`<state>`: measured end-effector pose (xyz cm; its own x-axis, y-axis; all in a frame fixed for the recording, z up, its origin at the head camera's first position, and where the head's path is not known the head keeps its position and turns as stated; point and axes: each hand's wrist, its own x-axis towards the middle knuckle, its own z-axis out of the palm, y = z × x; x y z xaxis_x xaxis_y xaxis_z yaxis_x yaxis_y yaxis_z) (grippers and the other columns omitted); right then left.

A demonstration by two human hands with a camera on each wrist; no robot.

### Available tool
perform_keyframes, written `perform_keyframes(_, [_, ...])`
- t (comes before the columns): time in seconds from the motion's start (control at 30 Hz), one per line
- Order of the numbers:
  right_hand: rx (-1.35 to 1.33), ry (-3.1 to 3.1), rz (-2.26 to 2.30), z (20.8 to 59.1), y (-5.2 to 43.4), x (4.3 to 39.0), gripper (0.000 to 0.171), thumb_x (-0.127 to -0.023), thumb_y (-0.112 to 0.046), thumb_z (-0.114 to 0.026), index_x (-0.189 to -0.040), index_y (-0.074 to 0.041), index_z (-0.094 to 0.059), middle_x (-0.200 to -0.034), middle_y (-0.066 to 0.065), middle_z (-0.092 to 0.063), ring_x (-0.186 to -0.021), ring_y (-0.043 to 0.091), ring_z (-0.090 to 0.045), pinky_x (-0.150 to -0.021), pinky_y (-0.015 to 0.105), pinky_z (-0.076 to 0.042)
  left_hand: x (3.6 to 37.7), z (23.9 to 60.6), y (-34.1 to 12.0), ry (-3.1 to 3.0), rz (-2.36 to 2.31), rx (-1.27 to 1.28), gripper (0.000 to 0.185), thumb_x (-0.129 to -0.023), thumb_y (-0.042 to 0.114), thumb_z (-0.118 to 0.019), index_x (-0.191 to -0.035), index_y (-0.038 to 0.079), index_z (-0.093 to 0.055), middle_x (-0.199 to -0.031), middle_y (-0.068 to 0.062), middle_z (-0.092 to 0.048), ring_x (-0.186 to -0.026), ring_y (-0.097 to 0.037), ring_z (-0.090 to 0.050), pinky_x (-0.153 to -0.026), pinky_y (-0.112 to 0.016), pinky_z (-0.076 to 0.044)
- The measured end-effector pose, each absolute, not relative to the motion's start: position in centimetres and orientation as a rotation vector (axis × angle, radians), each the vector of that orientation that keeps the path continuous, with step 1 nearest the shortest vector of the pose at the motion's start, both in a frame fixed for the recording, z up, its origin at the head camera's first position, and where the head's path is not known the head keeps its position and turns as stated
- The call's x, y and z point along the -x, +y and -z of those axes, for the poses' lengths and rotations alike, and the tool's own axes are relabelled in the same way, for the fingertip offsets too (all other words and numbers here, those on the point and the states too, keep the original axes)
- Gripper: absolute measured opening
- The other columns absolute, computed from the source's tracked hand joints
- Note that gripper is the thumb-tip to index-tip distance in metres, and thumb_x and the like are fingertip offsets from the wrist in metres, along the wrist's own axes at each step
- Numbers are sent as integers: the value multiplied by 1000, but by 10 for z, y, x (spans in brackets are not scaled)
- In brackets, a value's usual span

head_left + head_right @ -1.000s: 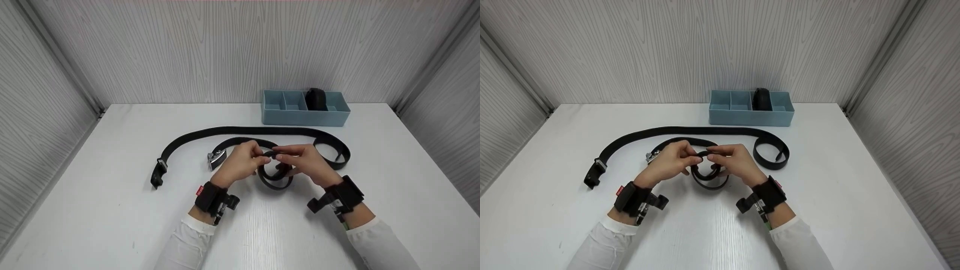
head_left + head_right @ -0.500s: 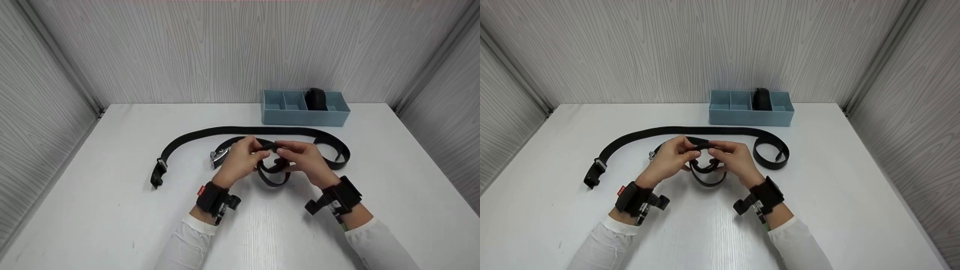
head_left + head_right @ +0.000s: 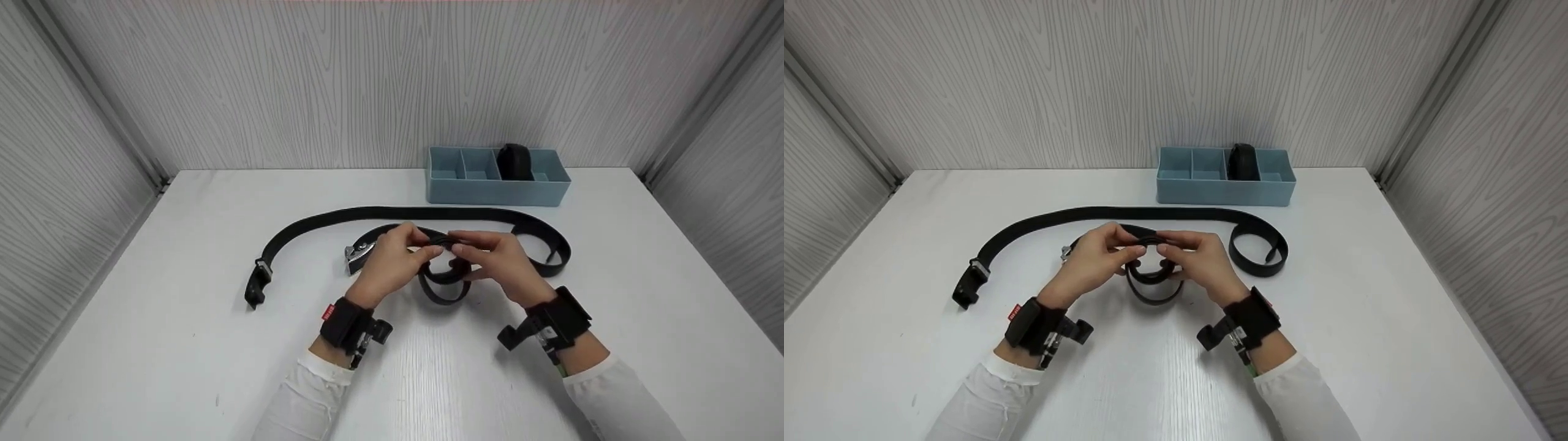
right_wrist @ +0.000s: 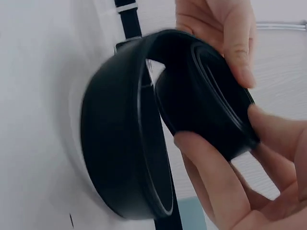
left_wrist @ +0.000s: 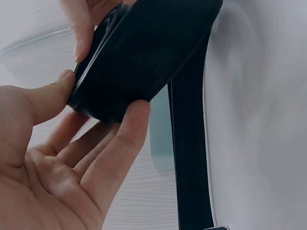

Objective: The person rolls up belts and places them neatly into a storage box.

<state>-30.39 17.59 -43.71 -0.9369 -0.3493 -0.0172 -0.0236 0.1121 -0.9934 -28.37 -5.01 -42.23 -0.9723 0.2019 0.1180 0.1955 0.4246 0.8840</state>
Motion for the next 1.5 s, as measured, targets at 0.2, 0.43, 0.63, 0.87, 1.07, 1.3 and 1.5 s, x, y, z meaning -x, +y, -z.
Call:
perform_keyframes(0.2, [328, 2111, 1978, 440, 174, 306, 46, -99, -17, -74, -141, -4, -63, -125, 18, -70, -98, 21, -71, -79, 39, -63, 284, 421, -51, 2695, -1631, -340, 20, -97, 23, -76, -101, 6, -66, -97, -4, -75, -82, -12, -67, -67, -26, -49])
perform_keyframes(0.43, [415, 2201, 1792, 436, 177, 305, 43, -98, -21, -75, -138, -7, -67, -131, 17, -69, -109, 32, -70, -79, 40, -63, 284, 422, -50, 2717, -1578, -433, 17, -95, 19, -78, -91, 7, -67, -90, -1, -71, -74, -10, -58, -63, -25, -43])
perform_keyframes(0.63, [424, 2199, 1760, 436, 175, 305, 40, -98, -22, -75, -136, -10, -70, -128, 12, -71, -112, 35, -68, -74, 39, -63, 282, 422, -51, 2699, -1537, -441, 18, -97, 23, -76, -94, 8, -67, -93, 0, -71, -76, -10, -59, -65, -26, -45])
perform_keyframes(0.87, [336, 2127, 1941, 438, 172, 304, 45, -99, -19, -74, -140, -4, -65, -120, 14, -73, -100, 22, -72, -77, 40, -63, 283, 421, -51, 2668, -1573, -369, 22, -99, 27, -74, -103, 8, -63, -105, -4, -71, -86, -14, -68, -70, -28, -54])
perform_keyframes(1.07, [307, 2112, 1965, 439, 175, 305, 47, -99, -19, -74, -142, -3, -63, -123, 19, -71, -100, 21, -73, -79, 40, -63, 284, 423, -50, 2702, -1569, -387, 22, -98, 25, -75, -100, 7, -63, -100, -4, -71, -81, -13, -65, -68, -27, -52])
perform_keyframes(1.3, [447, 2185, 1759, 434, 183, 307, 43, -98, -21, -75, -138, -7, -67, -130, 21, -68, -106, 31, -70, -81, 43, -62, 283, 420, -52, 2706, -1543, -429, 17, -96, 19, -77, -93, 8, -65, -100, -3, -74, -86, -11, -66, -71, -27, -50])
perform_keyframes(1.5, [445, 2181, 1742, 436, 181, 307, 41, -99, -18, -74, -138, -8, -67, -135, 13, -67, -112, 32, -67, -81, 43, -62, 283, 422, -53, 2704, -1537, -422, 17, -96, 22, -77, -94, 9, -66, -106, -3, -75, -94, -13, -69, -74, -28, -53])
